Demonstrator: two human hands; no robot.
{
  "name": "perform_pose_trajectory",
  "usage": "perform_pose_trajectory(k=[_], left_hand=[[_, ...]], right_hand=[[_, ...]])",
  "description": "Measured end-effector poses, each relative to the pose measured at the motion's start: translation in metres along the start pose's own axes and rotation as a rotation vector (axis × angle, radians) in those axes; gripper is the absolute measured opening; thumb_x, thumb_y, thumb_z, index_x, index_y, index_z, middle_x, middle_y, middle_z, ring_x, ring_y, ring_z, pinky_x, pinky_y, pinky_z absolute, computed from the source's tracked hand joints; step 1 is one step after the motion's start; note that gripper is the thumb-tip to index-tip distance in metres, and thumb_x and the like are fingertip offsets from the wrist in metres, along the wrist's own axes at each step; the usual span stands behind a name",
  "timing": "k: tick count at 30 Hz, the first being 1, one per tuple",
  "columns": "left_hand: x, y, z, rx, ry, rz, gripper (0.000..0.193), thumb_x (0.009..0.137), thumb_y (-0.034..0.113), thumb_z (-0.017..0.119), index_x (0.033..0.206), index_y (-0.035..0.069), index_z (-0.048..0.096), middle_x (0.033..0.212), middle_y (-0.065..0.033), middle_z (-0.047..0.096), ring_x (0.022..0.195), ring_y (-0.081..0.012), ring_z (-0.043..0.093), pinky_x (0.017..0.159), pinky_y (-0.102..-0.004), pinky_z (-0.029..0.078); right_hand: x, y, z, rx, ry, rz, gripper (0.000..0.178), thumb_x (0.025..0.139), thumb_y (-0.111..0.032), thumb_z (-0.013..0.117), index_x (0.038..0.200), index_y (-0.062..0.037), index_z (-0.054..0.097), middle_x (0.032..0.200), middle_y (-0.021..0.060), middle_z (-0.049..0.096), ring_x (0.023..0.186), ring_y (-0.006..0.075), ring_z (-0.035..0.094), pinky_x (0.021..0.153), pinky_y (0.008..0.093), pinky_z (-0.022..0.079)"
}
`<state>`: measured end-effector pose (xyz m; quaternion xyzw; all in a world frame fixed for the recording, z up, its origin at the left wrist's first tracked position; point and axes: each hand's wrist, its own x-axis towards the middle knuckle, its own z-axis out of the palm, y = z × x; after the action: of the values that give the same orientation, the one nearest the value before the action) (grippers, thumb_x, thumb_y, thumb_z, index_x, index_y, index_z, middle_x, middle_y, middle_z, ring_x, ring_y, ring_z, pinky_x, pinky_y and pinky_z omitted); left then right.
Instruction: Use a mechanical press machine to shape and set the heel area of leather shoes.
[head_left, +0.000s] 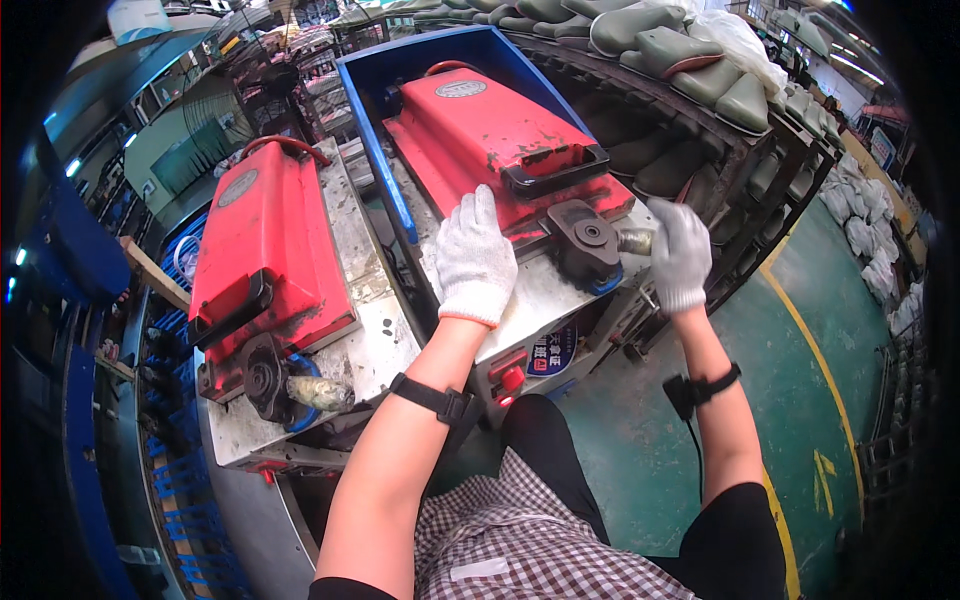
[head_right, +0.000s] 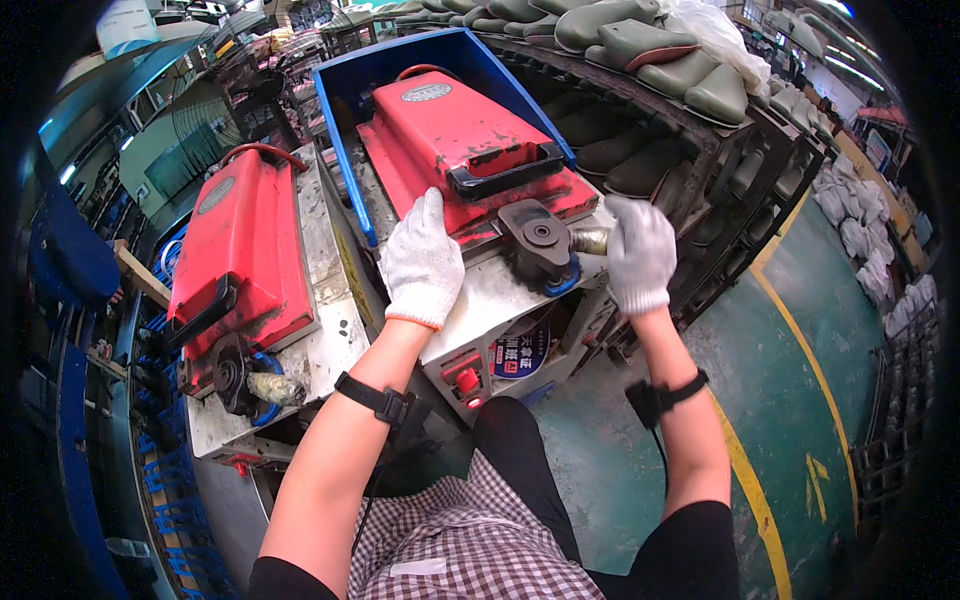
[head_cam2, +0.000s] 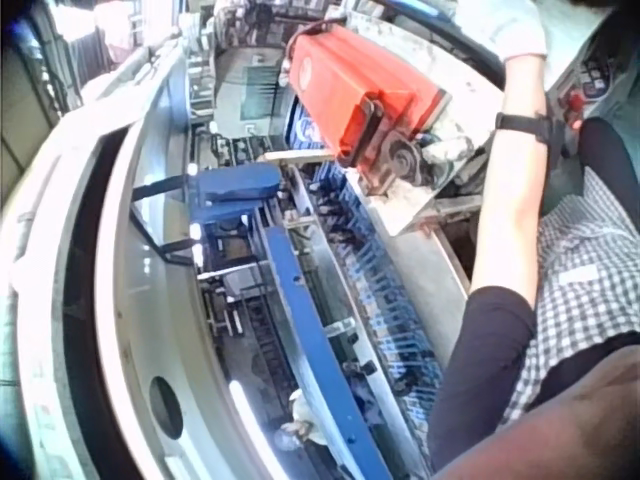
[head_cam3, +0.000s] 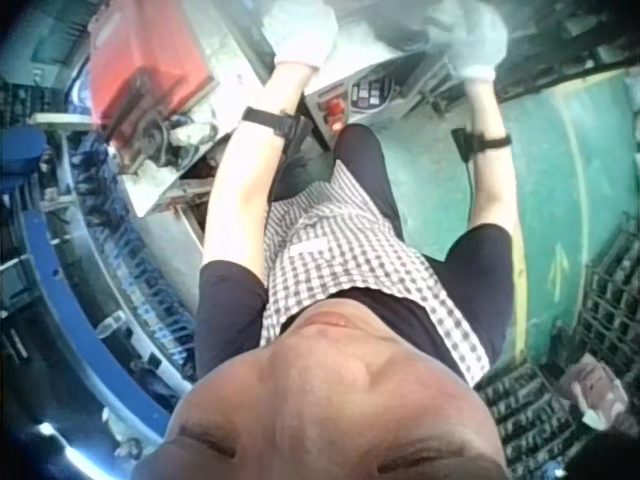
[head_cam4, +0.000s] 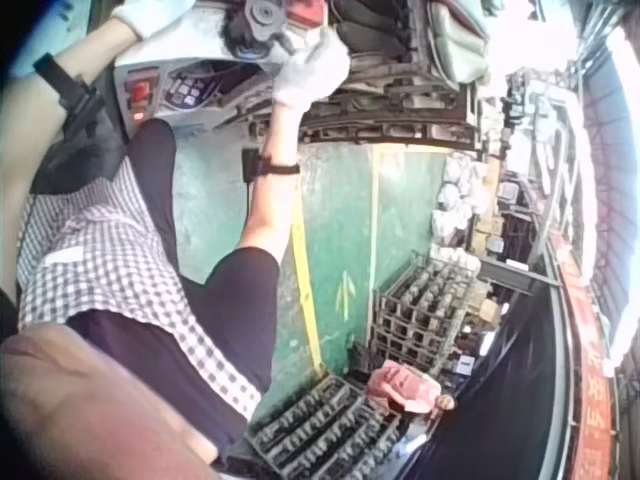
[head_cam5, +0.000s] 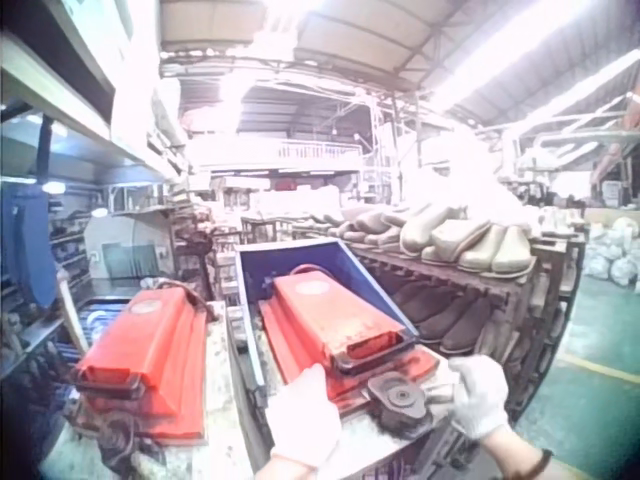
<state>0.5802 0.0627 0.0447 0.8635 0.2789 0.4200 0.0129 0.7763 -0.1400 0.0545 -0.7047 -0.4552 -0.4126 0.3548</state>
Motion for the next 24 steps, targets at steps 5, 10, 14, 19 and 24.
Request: perform_pose_trajectory(k=[5,10,14,19,24], left_hand=[[0.002,-0.012,-0.021,-0.026,-0.193,-0.068,0.055,0.093,0.021,0.054,0.145,0.001,0.053,0.14,-0.0246,0.06,0.128,-0.0409,0.059,0.11,-0.0471,0.046],[-0.008,-0.038,-0.13,-0.263,-0.341,0.042,0.058,0.099,0.038,0.058,0.144,0.002,0.053,0.141,-0.0236,0.058,0.133,-0.0382,0.055,0.114,-0.0437,0.041],[-0.017,-0.112,-0.221,0.057,-0.127,0.011,0.038,0.098,0.032,0.061,0.12,0.002,0.066,0.119,-0.0195,0.068,0.114,-0.0358,0.065,0.101,-0.044,0.05],[-0.03,-0.177,-0.283,0.296,-0.502,-0.222,0.04,0.093,0.045,0.065,0.11,0.009,0.071,0.097,-0.0228,0.071,0.096,-0.0405,0.07,0.086,-0.0497,0.053],[-0.001,-0.194,-0.279,-0.096,-0.83,-0.571,0.044,0.087,0.047,0.075,0.095,0.004,0.072,0.072,-0.0085,0.068,0.063,-0.0213,0.065,0.062,-0.0349,0.051]], right_hand=[[0.046,-0.043,0.028,0.057,0.07,-0.035,0.02,0.085,-0.003,0.066,0.104,-0.0097,0.071,0.1,0.0097,0.071,0.099,0.0322,0.067,0.089,0.0437,0.052],[0.042,-0.152,0.015,0.531,0.036,-0.269,0.027,0.081,0.002,0.07,0.105,-0.0083,0.072,0.104,0.0118,0.071,0.1,0.0303,0.067,0.09,0.0432,0.052],[0.025,-0.252,0.008,0.867,-0.455,-0.268,0.03,0.087,-0.011,0.07,0.117,-0.0082,0.069,0.11,0.0161,0.07,0.103,0.0334,0.067,0.09,0.0438,0.054],[0.008,-0.355,0.04,1.015,-1.049,-0.293,0.064,0.095,-0.031,0.061,0.154,-0.0095,0.045,0.122,0.0238,0.069,0.112,0.0347,0.068,0.098,0.0412,0.052],[0.024,-0.378,0.039,0.986,-1.363,-0.177,0.073,0.094,-0.031,0.062,0.161,-0.0143,0.037,0.116,0.0245,0.071,0.101,0.0346,0.072,0.092,0.0411,0.054]])
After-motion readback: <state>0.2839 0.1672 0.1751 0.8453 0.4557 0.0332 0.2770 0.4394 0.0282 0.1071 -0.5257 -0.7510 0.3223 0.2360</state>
